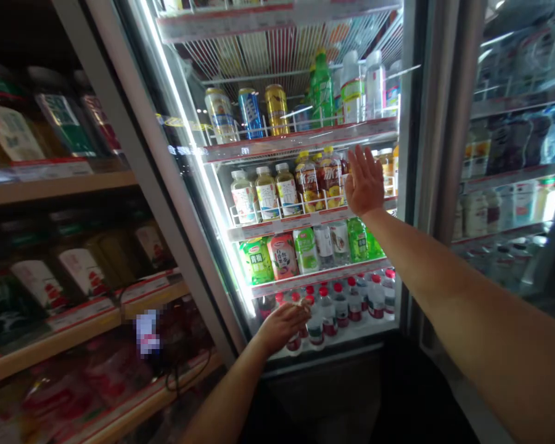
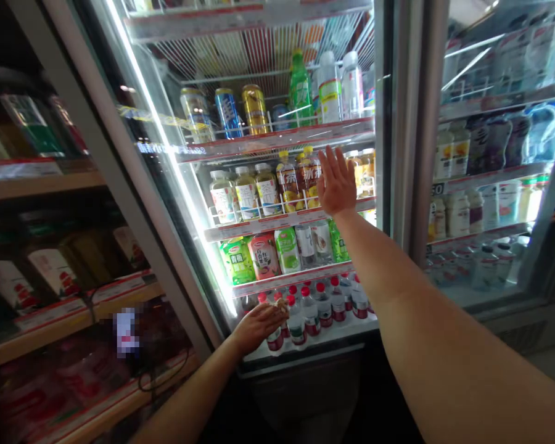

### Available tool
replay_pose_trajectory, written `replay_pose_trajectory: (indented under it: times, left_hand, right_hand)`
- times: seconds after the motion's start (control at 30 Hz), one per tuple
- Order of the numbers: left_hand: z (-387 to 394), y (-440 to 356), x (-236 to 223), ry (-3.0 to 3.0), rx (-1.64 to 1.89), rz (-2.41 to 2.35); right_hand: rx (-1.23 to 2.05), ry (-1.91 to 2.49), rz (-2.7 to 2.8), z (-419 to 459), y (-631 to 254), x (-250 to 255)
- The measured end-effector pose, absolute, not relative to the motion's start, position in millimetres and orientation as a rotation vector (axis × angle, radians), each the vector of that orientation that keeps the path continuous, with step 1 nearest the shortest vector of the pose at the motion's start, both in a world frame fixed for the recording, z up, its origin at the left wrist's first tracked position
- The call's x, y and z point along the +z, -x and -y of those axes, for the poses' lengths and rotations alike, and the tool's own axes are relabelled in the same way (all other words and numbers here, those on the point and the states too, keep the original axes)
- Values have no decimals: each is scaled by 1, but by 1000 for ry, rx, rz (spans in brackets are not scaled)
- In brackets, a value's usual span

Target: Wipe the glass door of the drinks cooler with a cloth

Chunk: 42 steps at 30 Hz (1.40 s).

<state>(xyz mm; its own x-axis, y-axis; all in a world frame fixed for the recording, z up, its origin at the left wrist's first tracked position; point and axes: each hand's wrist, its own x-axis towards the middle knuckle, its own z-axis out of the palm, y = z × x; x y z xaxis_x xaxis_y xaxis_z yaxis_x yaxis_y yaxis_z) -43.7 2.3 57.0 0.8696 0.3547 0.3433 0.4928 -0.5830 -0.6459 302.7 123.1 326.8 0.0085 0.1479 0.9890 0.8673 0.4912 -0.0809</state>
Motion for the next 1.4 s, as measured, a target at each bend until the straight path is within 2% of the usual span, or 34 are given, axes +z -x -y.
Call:
replay_pose_trajectory:
  times: [0.23, 0.53, 0.8, 1.4]
  left_hand:
    - [-9, 36, 105, 2209, -233, 570]
    - [-15, 24, 189, 2147, -250, 595]
    - [-22, 15, 259, 1945, -443, 554]
    - [-37, -6, 437, 1739, -564, 843]
  right_hand:
    - [-744, 965, 1468, -125, -303, 328]
    - [-673, 952, 1495, -121, -303, 330]
    - [-625, 958, 1519, -115, -302, 332]
    - [-676, 955, 1496, -118, -303, 330]
